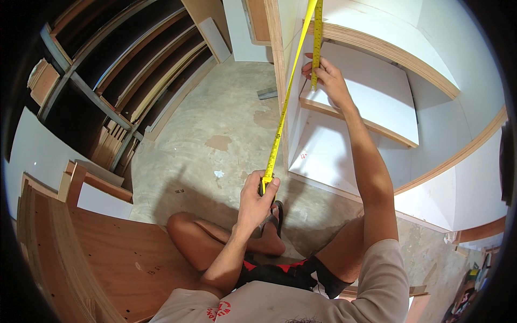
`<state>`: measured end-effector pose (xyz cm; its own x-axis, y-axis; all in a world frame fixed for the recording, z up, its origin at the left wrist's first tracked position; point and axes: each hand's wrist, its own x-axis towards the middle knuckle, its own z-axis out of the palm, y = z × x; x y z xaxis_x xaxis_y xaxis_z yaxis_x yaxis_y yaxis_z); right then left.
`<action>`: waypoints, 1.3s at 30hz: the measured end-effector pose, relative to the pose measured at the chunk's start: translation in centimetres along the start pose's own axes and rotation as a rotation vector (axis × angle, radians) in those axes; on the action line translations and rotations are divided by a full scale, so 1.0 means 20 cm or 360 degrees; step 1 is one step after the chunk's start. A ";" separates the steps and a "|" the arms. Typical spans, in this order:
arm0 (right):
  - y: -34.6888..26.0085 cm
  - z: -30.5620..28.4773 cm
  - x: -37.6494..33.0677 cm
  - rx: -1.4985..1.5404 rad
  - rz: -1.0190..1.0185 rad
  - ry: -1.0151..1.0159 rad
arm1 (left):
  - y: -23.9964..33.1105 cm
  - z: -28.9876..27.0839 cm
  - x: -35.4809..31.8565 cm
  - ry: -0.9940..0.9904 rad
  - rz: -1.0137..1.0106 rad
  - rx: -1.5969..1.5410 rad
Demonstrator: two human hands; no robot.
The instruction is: The person cuts white panels on a table saw, stacks them, then fits them into a partially assembled cabinet. He measures the interior with a tape measure to check fit.
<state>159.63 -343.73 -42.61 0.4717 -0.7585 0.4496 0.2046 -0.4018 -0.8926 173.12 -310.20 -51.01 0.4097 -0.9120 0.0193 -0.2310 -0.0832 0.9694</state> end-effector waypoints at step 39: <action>0.06 -0.02 0.01 0.0099 0.0205 -0.0034 | -0.01 0.02 -0.04 -0.0051 -0.0038 0.0000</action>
<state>159.67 -344.56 -43.48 0.5157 -0.7902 0.3311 0.1936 -0.2690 -0.9435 172.56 -309.61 -51.34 0.3870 -0.9220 -0.0119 -0.2214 -0.1054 0.9695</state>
